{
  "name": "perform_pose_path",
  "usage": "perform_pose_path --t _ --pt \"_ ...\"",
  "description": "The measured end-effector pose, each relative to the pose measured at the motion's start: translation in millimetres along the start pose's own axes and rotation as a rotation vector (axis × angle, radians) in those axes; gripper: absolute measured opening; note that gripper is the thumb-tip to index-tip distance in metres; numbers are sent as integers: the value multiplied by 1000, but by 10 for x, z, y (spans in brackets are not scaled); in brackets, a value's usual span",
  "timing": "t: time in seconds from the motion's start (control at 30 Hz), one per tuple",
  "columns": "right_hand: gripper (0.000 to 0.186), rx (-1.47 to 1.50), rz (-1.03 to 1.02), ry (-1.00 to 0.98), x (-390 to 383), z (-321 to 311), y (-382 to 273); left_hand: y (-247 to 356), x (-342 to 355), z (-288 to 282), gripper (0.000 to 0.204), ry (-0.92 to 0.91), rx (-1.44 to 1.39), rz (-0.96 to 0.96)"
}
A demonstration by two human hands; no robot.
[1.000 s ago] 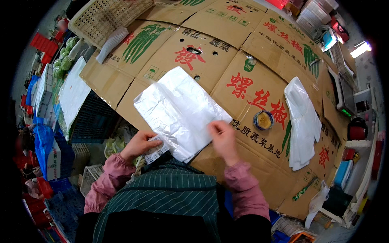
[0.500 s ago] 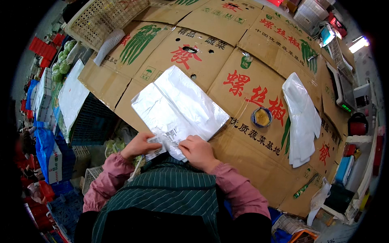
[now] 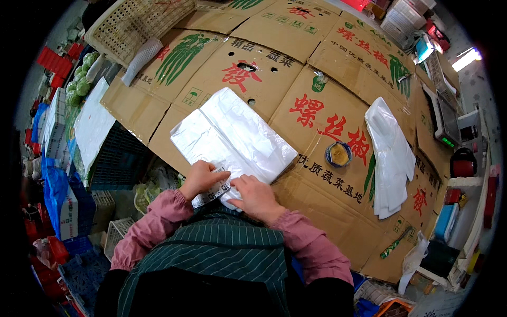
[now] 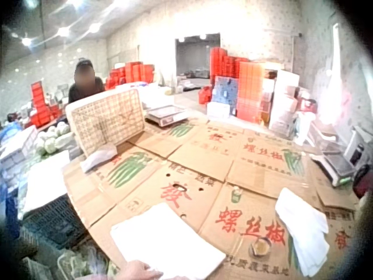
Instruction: The person retrieves a white plastic shipping bag and a printed shipping label from a cluttered storage area. They place the label on a cardboard work surface, position the bag over it, and use a roll of clear tape to secure the label to the bag. The person then folds the top of the bag over the label to seal it.
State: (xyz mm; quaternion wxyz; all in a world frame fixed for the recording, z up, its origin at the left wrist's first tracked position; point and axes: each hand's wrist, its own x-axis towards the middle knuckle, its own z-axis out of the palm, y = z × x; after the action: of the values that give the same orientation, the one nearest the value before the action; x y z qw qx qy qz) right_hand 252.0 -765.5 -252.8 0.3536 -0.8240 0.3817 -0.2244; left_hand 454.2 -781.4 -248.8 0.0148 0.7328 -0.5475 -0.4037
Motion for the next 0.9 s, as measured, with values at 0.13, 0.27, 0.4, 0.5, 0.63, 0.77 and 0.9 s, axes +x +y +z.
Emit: perform_pose_path --t 0.13,0.27,0.4,0.5,0.63,0.77,0.9 --pt "13 4 -42 17 -38 151 52 -239 -316 -142 32 -122 -397 133" --pt "12 289 151 111 -16 -88 173 -563 -403 -278 18 -314 -884 48" --pt "13 484 256 392 31 -396 558 -428 -389 -296 19 -303 -808 66" --pt "16 533 416 411 37 -588 687 -336 -297 -207 19 -323 -806 73" --pt "16 679 513 362 -7 -662 781 -288 -277 -132 22 -331 -818 142" --pt "15 672 469 371 15 -634 655 -355 -339 -204 24 -338 -814 159" --pt "15 616 434 496 -9 -562 805 -421 -425 -243 23 -318 -824 131"
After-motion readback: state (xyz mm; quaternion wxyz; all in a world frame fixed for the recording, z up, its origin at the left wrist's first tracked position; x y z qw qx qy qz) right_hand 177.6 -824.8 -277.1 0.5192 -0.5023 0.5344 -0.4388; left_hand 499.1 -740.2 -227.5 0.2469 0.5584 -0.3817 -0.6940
